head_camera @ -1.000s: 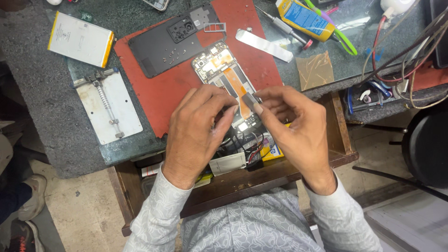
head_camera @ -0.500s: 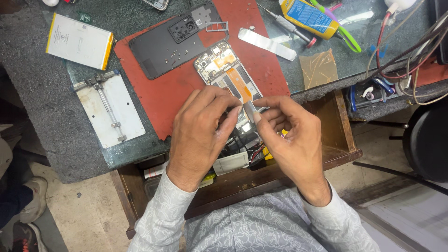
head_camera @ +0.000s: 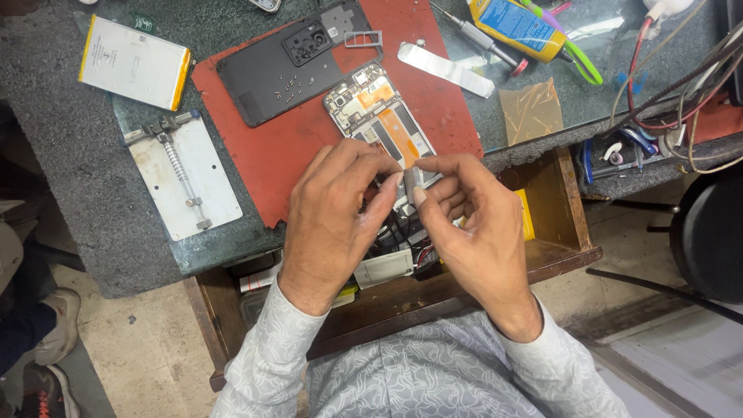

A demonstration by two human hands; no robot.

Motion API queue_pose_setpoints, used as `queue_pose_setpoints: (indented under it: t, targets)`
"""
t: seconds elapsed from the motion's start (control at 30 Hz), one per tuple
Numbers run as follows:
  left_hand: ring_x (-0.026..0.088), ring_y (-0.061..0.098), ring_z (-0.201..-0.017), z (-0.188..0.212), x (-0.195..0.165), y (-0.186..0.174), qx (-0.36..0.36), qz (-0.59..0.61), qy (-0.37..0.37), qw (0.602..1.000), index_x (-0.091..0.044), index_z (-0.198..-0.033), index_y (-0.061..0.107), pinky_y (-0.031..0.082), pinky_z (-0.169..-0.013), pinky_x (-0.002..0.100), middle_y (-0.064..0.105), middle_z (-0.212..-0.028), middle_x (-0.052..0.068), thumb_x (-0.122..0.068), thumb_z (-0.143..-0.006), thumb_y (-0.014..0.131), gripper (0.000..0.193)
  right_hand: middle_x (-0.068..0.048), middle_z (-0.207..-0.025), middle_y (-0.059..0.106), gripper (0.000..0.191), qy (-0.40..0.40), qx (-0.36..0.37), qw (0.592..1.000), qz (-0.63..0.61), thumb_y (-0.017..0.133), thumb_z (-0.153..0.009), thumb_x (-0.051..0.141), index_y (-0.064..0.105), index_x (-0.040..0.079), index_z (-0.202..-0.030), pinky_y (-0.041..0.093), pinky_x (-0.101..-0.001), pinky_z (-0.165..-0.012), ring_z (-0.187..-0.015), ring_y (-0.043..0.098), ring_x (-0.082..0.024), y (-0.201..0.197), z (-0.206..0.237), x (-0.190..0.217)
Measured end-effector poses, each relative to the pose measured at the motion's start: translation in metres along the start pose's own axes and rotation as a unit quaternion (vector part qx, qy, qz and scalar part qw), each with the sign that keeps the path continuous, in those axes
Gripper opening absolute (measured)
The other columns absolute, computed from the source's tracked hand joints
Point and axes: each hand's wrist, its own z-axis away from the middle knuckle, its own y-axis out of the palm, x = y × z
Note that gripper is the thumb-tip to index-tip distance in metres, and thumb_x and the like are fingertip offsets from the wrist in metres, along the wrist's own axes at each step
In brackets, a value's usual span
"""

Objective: The person removes a ribbon cable from a disassembled smartphone chassis, then attaches the same cable to a new screen assembly. The person aligns and presses the connector onto the screen, then flips and inspects the screen assembly.

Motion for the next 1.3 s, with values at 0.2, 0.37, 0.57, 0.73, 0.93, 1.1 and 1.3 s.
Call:
queue_pose_setpoints:
  t: [0.2,0.37,0.57,0.73,0.93,1.1,1.3]
  targets:
    - [0.020,0.065,-0.086,-0.001,-0.001,0.001,0.008,0.013,-0.019,1.000,-0.003,-0.100,0.069,0.054,-0.069,0.034,0.065,-0.100,0.007,-0.010,-0.094,0.072,0.010,0.002,-0.072,0.065,0.026,0.004,-0.002,1.000,0.024,0.072,-0.089,0.004,0.069,-0.001,-0.114,0.046,-0.0212,-0.058,-0.064,0.055,-0.003,0.001,0.001,0.000]
    - [0.021,0.065,-0.086,-0.001,0.000,0.000,0.011,0.016,-0.017,1.000,-0.003,-0.099,0.068,0.053,-0.072,0.036,0.064,-0.097,0.007,-0.011,-0.094,0.072,0.010,0.002,-0.071,0.065,0.024,0.002,-0.011,0.999,0.043,0.071,-0.088,0.004,0.067,-0.001,-0.111,0.045,-0.0212,-0.057,-0.063,0.055,-0.003,0.003,-0.002,0.000]
    - [0.021,0.065,-0.086,-0.002,0.001,0.000,0.009,0.014,-0.018,1.000,-0.003,-0.098,0.068,0.052,-0.073,0.037,0.063,-0.095,0.007,-0.010,-0.094,0.073,0.010,0.002,-0.071,0.063,0.021,0.006,0.005,1.000,0.020,0.071,-0.089,0.005,0.067,-0.001,-0.108,0.044,-0.0217,-0.056,-0.062,0.052,-0.003,0.002,-0.002,-0.001]
    - [0.020,0.065,-0.083,-0.002,0.001,0.000,0.016,0.019,-0.030,0.999,-0.003,-0.099,0.068,0.053,-0.070,0.035,0.063,-0.095,0.006,-0.011,-0.093,0.073,0.011,0.002,-0.072,0.064,0.022,-0.005,-0.001,1.000,0.019,0.071,-0.089,0.004,0.066,-0.002,-0.109,0.045,-0.0212,-0.059,-0.064,0.053,-0.003,0.002,0.000,-0.004]
    - [0.019,0.065,-0.081,-0.002,0.001,0.000,0.020,0.026,-0.040,0.999,-0.003,-0.099,0.069,0.053,-0.070,0.034,0.064,-0.095,0.006,-0.011,-0.093,0.073,0.011,0.002,-0.075,0.064,0.022,-0.002,0.002,1.000,0.003,0.071,-0.091,0.004,0.066,-0.001,-0.112,0.046,-0.0210,-0.061,-0.066,0.054,-0.003,0.003,-0.001,-0.003]
    - [0.018,0.067,-0.081,-0.003,0.000,-0.002,0.023,0.049,-0.051,0.997,-0.003,-0.102,0.070,0.054,-0.069,0.034,0.063,-0.095,0.007,-0.010,-0.095,0.071,0.010,-0.001,-0.085,0.070,0.036,-0.058,-0.001,0.997,0.053,0.072,-0.091,0.003,0.065,-0.002,-0.126,0.054,-0.0232,-0.072,-0.075,0.065,-0.005,-0.006,0.002,0.004]
    - [0.024,0.064,-0.079,-0.005,0.000,-0.003,0.036,0.023,-0.040,0.998,-0.003,-0.102,0.069,0.052,-0.072,0.039,0.059,-0.091,0.010,-0.010,-0.095,0.070,0.010,-0.008,-0.109,0.071,0.022,-0.282,-0.001,0.924,0.257,0.075,-0.097,0.000,0.072,0.005,-0.118,0.055,-0.0349,-0.086,-0.098,0.070,-0.025,-0.031,-0.007,0.004]
